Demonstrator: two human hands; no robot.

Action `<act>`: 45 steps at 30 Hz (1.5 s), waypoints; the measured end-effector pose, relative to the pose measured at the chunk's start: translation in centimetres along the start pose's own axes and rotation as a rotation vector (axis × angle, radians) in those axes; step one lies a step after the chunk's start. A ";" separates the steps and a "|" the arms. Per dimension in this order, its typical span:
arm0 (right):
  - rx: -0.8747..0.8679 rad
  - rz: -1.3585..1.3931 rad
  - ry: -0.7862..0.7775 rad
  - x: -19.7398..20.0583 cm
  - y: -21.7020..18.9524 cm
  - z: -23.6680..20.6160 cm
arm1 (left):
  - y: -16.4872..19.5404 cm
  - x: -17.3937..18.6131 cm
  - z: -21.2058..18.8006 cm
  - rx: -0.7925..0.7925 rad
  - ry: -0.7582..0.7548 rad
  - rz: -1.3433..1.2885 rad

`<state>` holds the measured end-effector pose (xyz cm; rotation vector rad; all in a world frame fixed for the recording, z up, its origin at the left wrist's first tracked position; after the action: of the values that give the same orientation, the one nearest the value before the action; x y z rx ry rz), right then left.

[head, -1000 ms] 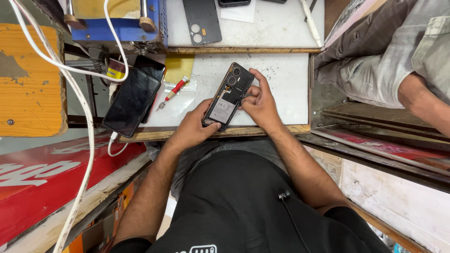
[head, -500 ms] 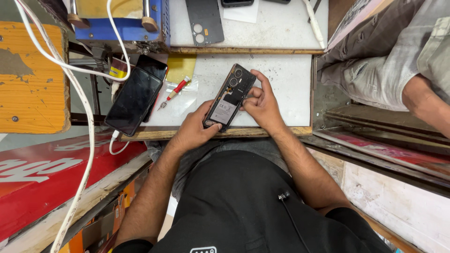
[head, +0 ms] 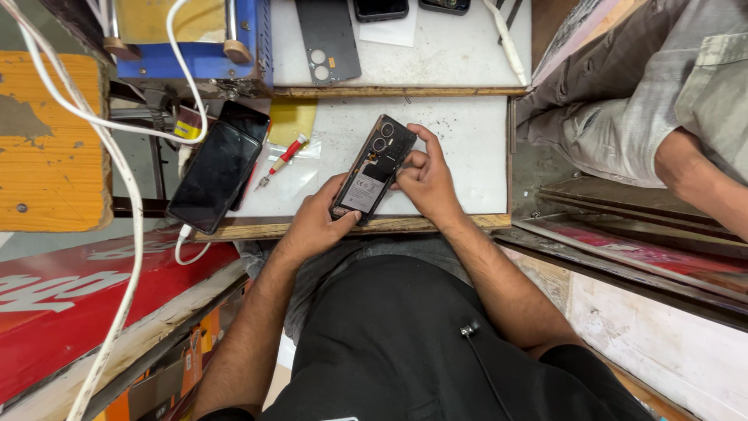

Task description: The person reassembles a disassembled smartphone on a workbench. They place the back cover onto the chassis, press the edges to seat it, and then use a screwdriver to fasten screws around the camera module. The person repeatedly powers the phone on and off to check the display and touch response.

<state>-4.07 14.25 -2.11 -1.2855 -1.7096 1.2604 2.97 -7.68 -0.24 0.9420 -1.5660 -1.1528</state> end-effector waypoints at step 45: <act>-0.066 0.160 0.078 0.8 1.4 1.2 | -0.7 0.6 3.1 0.038 -0.111 -0.014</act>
<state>-4.93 14.69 -3.82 -1.5164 -1.6320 1.2343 -0.17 -7.66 -1.10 0.9286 -1.6773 -1.2067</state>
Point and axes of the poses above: each hand's wrist, its own z-axis towards the middle knuckle, its own x-axis out of the back of the hand, y = z × x, the point moved 2 cm from there along z, towards the middle knuckle, and after that the axes turned 6 degrees about -x, right-handed, at the moved point
